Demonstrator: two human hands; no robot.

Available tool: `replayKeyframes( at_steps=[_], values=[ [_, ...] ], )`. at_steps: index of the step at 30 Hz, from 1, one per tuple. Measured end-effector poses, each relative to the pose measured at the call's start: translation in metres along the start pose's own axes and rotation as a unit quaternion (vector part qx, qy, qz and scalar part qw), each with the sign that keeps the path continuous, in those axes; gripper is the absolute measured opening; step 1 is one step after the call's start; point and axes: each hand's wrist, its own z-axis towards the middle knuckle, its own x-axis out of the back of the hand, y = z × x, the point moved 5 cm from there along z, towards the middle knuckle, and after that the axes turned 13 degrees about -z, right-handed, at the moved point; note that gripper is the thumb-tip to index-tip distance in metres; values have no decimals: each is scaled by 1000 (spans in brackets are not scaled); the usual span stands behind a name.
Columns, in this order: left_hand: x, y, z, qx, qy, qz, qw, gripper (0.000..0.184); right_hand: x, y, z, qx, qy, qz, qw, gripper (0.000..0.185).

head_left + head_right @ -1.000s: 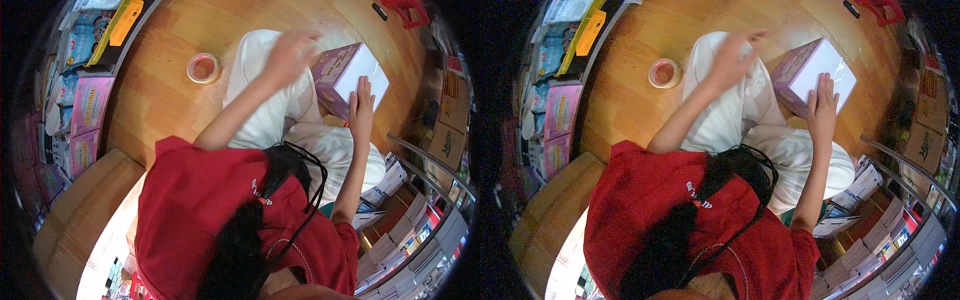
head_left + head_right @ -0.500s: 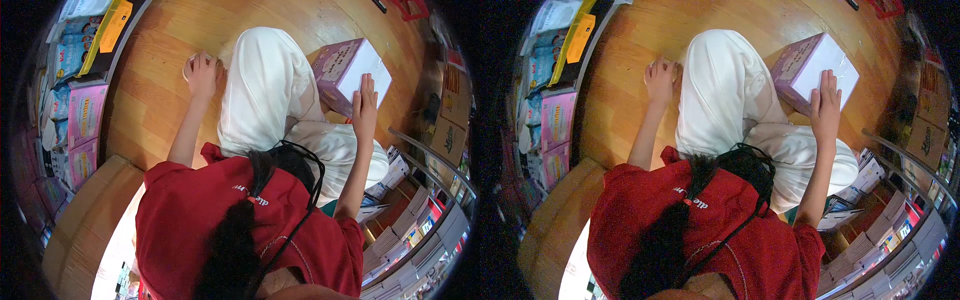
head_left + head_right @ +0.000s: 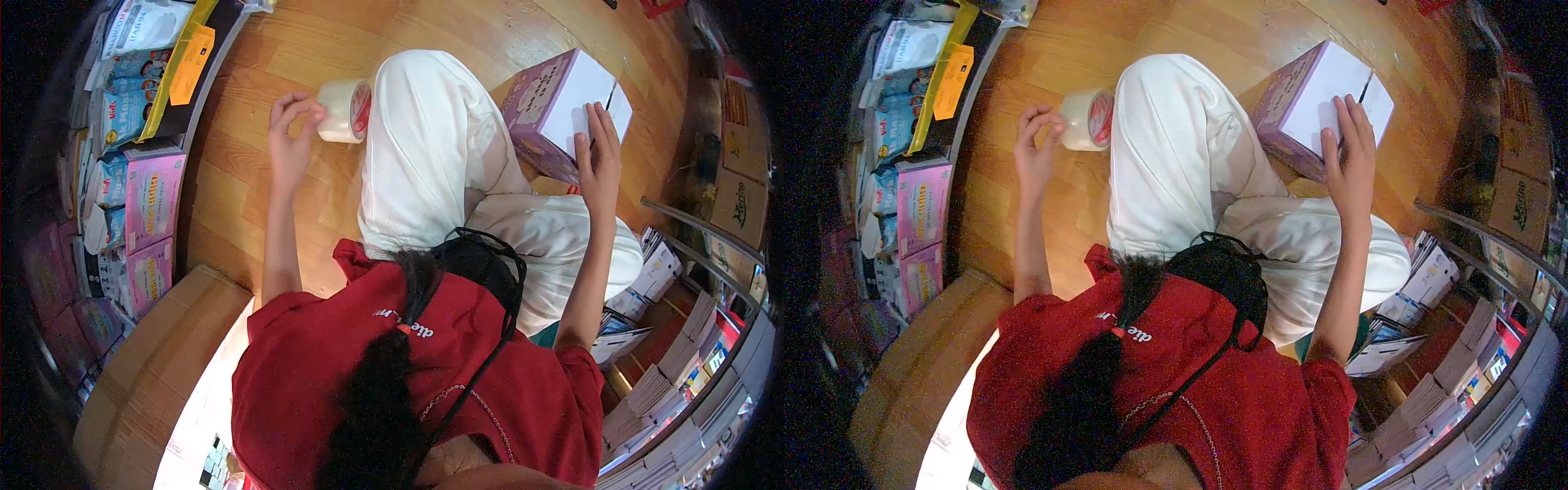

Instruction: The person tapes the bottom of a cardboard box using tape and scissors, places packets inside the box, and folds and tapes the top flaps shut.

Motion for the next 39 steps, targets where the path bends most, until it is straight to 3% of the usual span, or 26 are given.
replayKeyframes(
  at_steps=[3, 7, 11, 12, 14, 16, 18, 21, 24, 26, 27, 30, 31, 33, 36, 39],
  values=[
    [-10, 40, 4, 1, -36, -138, 990, 7, 6, -3, 0, 15, 19, -21, 999, 37],
    [-27, 103, 12, -59, -111, -168, 978, 9, 21, -11, -2, 37, 99, -27, 994, 35],
    [-58, 159, 11, -127, -242, -208, 939, 12, 62, -17, -20, -12, 214, 71, 974, 31],
    [-66, 172, 9, -142, -276, -223, 924, 13, 59, -17, -27, -90, 151, 183, 967, 34],
    [-91, 196, 4, -168, -340, -265, 887, 15, 49, -30, -46, -230, 21, 401, 887, 41],
    [-115, 209, -2, -185, -414, -292, 842, 16, 21, -56, -65, -207, -156, 554, 791, 65],
    [-141, 220, -14, -159, -474, -325, 803, 17, 6, -84, -85, -194, -264, 718, 614, 89],
    [-170, 225, -29, -141, -534, -307, 775, 16, 29, -103, -101, -146, -211, 815, 520, 93],
    [-186, 223, -33, -126, -594, -276, 745, 21, 17, -83, -121, -138, -181, 722, 653, 98],
    [-200, 216, -28, -135, -608, -279, 731, 30, 22, -74, -136, -229, -157, 776, 566, 94],
    [-208, 208, -22, -112, -623, -239, 736, 52, 19, -70, -149, -189, -126, 910, 348, 88],
    [-236, 187, 13, -221, -540, -108, 805, 78, 30, -42, -157, -431, -36, 742, 513, 85],
    [-248, 172, 21, -296, -527, 30, 796, 84, 37, -34, -159, -473, -9, 688, 550, 83],
    [-268, 135, 38, -423, -454, 304, 723, 95, 42, -20, -163, -454, 40, 703, 547, 81],
    [-289, 106, 36, -455, -505, 202, 705, 99, 47, 2, -172, -418, 109, 695, 576, 74],
    [-302, 100, 39, -509, -464, 235, 686, 93, 54, 17, -177, -407, 191, 687, 571, 63]
  ],
)
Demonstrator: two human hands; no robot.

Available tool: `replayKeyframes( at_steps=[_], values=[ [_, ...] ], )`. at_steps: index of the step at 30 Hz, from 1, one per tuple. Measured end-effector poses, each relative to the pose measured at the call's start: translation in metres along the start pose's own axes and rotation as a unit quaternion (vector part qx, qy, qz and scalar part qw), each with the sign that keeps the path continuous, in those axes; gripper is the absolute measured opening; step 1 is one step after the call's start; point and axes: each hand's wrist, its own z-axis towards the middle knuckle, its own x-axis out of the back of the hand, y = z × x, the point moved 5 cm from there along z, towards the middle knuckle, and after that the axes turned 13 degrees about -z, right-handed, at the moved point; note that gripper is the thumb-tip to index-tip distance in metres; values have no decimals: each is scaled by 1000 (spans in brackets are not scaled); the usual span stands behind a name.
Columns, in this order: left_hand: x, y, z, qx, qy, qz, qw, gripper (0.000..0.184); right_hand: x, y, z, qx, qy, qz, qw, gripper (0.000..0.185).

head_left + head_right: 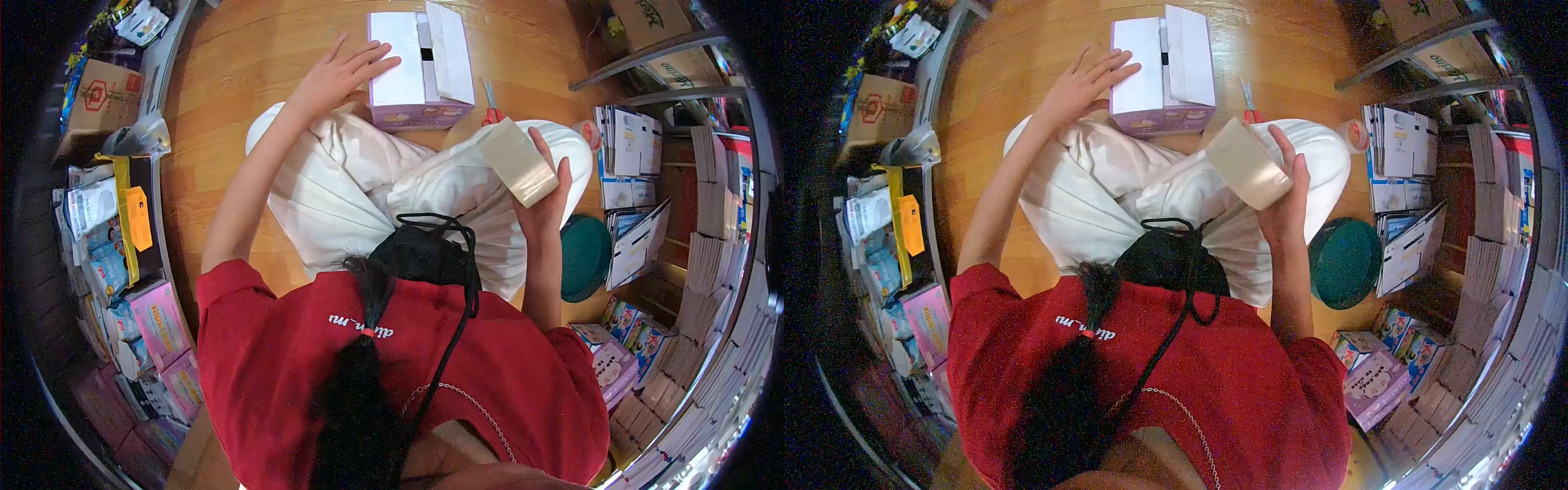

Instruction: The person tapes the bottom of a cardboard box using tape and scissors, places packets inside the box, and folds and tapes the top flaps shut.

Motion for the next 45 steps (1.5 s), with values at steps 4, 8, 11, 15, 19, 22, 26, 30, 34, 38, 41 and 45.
replayKeyframes(
  at_steps=[4, 8, 11, 15, 19, 22, 26, 30, 34, 38, 41, 45],
  values=[
    [-4, 8, 2, 26, 66, 45, 996, 82, 29, 4, 4, -14, 63, 17, 998, 56],
    [-3, 16, 0, 61, 159, 74, 983, 68, 52, 19, 13, -15, 57, 86, 995, 53],
    [5, 20, 7, 113, 191, 90, 971, 60, 42, 25, 15, -34, -7, 192, 981, 50],
    [22, 26, 28, 145, 246, 98, 953, 55, 15, 11, 9, -53, -73, 216, 972, 47],
    [12, 57, 48, 156, 173, 107, 967, 52, 37, 20, 12, -31, -103, 263, 959, 45],
    [-2, 94, 51, 136, 158, 96, 973, 49, 41, 17, 9, -33, 11, 203, 979, 44],
    [-12, 127, 54, 174, 120, 57, 976, 49, 42, 13, 5, -12, 36, 162, 986, 44],
    [-14, 132, 55, 166, 128, 17, 978, 50, 53, 11, 5, 8, 32, 162, 986, 45],
    [-3, 113, 55, 88, 110, -35, 989, 59, 56, 5, 3, 29, 104, 109, 988, 44],
    [15, 94, 65, 44, 54, 11, 997, 60, 58, 2, 1, 46, 98, 101, 989, 44],
    [-4, 83, 65, 41, 31, 1, 999, 60, 72, 7, 5, 73, 48, 85, 993, 45],
    [-7, 88, 57, 22, 34, -61, 997, 59, 66, -6, 5, 118, 26, 12, 993, 45]
  ],
)
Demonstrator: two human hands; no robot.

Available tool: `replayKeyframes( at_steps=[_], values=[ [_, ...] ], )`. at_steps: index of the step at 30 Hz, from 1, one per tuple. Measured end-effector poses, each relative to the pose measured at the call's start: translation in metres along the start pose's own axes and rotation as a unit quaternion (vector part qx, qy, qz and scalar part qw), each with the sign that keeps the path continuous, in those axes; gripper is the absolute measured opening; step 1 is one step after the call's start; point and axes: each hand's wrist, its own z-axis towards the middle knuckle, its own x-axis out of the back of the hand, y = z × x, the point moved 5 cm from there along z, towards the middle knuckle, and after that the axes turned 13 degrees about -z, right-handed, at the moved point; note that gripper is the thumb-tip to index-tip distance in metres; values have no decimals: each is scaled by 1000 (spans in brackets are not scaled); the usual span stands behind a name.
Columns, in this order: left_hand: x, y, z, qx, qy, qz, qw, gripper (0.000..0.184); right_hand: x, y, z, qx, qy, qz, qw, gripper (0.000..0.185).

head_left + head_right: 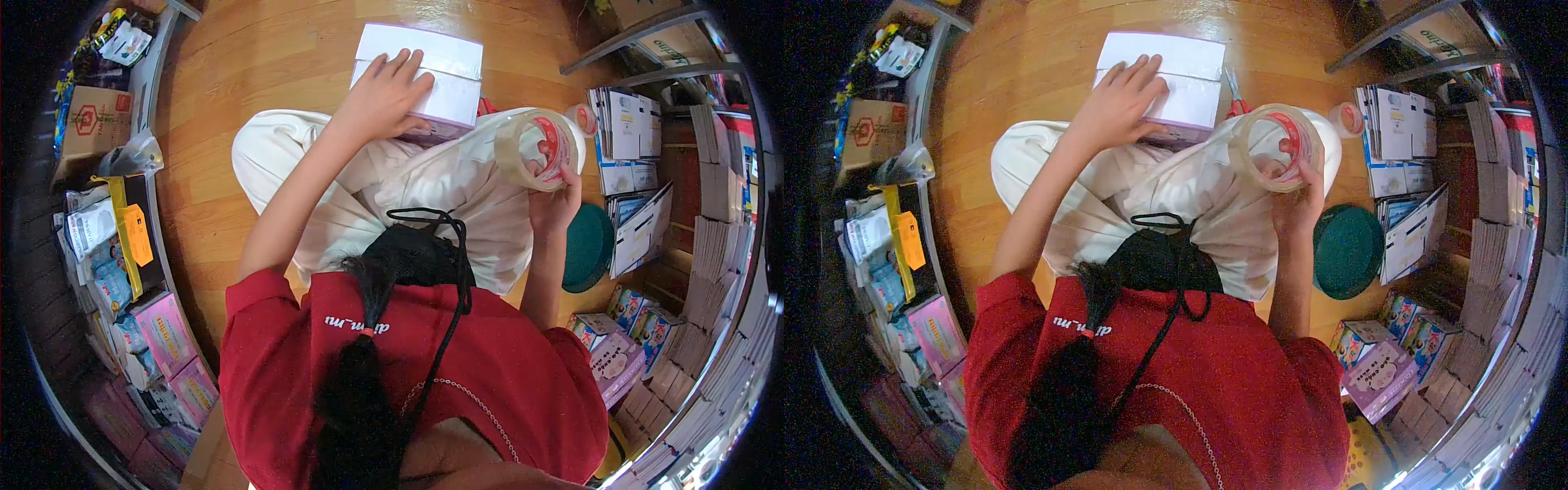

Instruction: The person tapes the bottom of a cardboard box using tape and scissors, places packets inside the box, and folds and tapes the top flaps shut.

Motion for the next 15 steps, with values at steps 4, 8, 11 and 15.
replayKeyframes(
  at_steps=[4, 8, 11, 15],
  values=[
    [4, 13, -10, 19, -1, -3, 1000, 59, -17, -16, 7, 41, -53, -63, 996, 46],
    [1, 7, -8, 28, 46, -64, 996, 54, -44, -30, 21, 69, -44, -97, 992, 61],
    [7, -2, -5, 26, 83, -147, 985, 44, -57, -33, 31, 98, -66, -115, 986, 64],
    [27, -6, -6, 57, 122, -238, 962, 29, -67, -30, 36, 120, -75, -129, 982, 65]
  ],
)
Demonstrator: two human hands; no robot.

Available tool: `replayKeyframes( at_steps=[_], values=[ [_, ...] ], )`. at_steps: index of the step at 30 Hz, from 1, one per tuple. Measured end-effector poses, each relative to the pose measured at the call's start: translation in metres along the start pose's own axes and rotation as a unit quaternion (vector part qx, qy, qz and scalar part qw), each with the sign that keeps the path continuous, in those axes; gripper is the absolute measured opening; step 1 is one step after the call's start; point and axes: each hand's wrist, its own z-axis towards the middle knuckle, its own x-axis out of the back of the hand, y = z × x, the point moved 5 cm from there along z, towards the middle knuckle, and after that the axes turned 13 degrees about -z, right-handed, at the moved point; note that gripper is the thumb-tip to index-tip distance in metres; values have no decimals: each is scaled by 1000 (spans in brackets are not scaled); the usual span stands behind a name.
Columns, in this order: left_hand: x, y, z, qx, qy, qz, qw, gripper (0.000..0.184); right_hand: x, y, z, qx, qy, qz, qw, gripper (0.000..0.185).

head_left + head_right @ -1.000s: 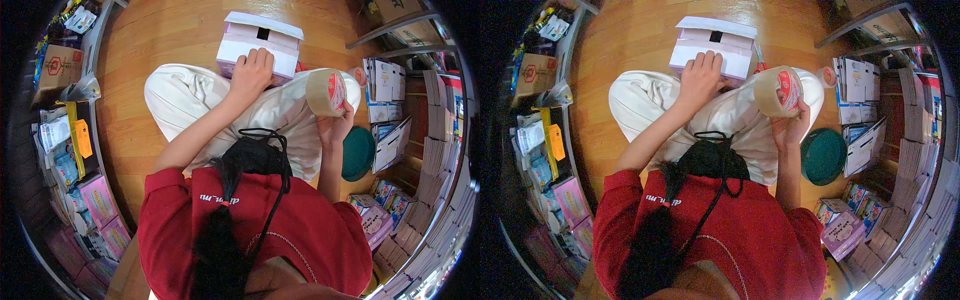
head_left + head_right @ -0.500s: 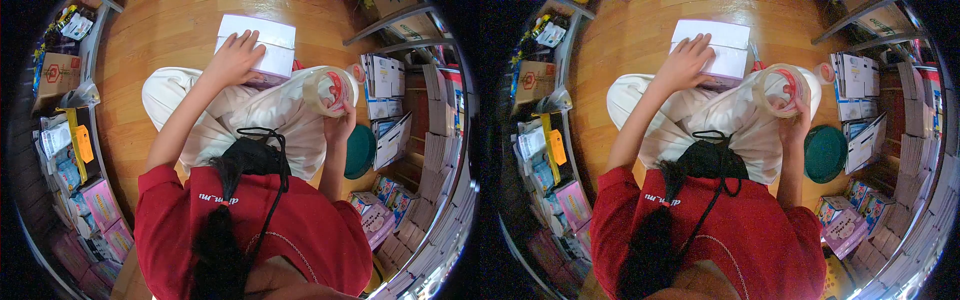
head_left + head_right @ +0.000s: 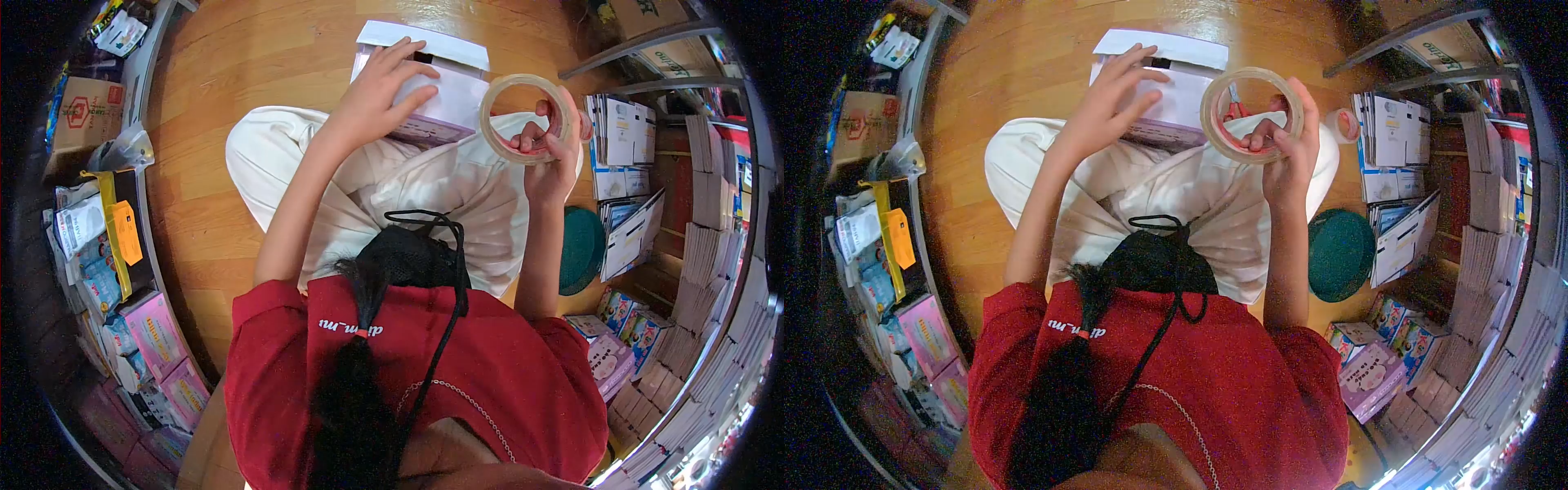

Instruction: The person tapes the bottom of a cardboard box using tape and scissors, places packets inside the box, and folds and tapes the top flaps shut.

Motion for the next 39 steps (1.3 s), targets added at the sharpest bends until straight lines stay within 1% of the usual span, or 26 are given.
replayKeyframes(
  at_steps=[3, 6, 7, 8, 9, 10, 11, 12, 14, 15, 17, 20, 21, 23, 24, 26, 29, 30, 33, 34, 36, 37, 39],
  values=[
    [10, 10, -3, 48, 91, -148, 984, 26, -7, -3, 1, 11, 3, -11, 1000, 66],
    [17, 23, -11, 166, 161, -181, 956, 34, -9, -5, 3, 46, -15, 12, 999, 71],
    [10, 24, -13, 230, 108, -260, 932, 38, -10, -6, 3, 54, -23, 25, 998, 72],
    [3, 26, -16, 291, 53, -336, 894, 42, -11, -8, 3, 63, -31, 37, 997, 74],
    [-6, 28, -20, 347, -2, -408, 844, 46, -12, -9, 4, 66, -40, 49, 996, 75],
    [-10, 31, -21, 368, -13, -454, 812, 49, -13, -10, 5, 70, -51, 61, 994, 76],
    [-16, 34, -22, 387, -23, -498, 776, 51, -14, -11, 5, 74, -61, 73, 993, 77],
    [-20, 36, -24, 405, -33, -540, 737, 53, -14, -10, 5, 79, -69, 42, 994, 80],
    [-21, 36, -24, 399, -33, -541, 740, 52, -13, -9, 2, 90, -84, -20, 992, 85],
    [-21, 35, -23, 395, -34, -542, 741, 52, -15, -11, 1, 78, -67, -37, 994, 87],
    [-20, 35, -25, 407, -23, -553, 726, 50, -24, -20, -3, 54, -32, -71, 995, 92],
    [-20, 34, -29, 416, -10, -576, 704, 45, -21, -18, -2, 57, -14, -142, 988, 95],
    [-21, 33, -31, 417, -7, -585, 696, 43, -22, -18, -3, 67, -38, -125, 989, 91],
    [-20, 31, -32, 386, 4, -589, 710, 34, -20, -17, -7, 85, -85, -91, 989, 82],
    [-19, 30, -32, 371, 10, -591, 716, 30, -16, -18, -9, 103, -111, -133, 979, 79],
    [-11, 25, -34, 359, 22, -559, 747, 25, -12, -20, -12, 142, -162, -215, 953, 72],
    [1, 25, -39, 341, 35, -523, 780, 22, -29, -41, -20, 136, -156, -253, 945, 69],
    [6, 25, -40, 336, 39, -512, 790, 22, -30, -45, -21, 155, -161, -275, 935, 71],
    [32, 21, -44, 321, 75, -470, 819, 22, -33, -62, -19, 191, -213, -367, 885, 68],
    [38, 20, -46, 316, 73, -471, 820, 22, -36, -66, -19, 180, -209, -382, 882, 67],
    [51, 18, -48, 305, 72, -473, 823, 22, -49, -74, -19, 127, -175, -385, 897, 63],
    [59, 17, -49, 302, 85, -452, 835, 23, -54, -77, -17, 100, -159, -386, 903, 61],
    [75, 12, -51, 297, 107, -407, 857, 23, -55, -82, -6, 154, -223, -480, 835, 56]
  ],
)
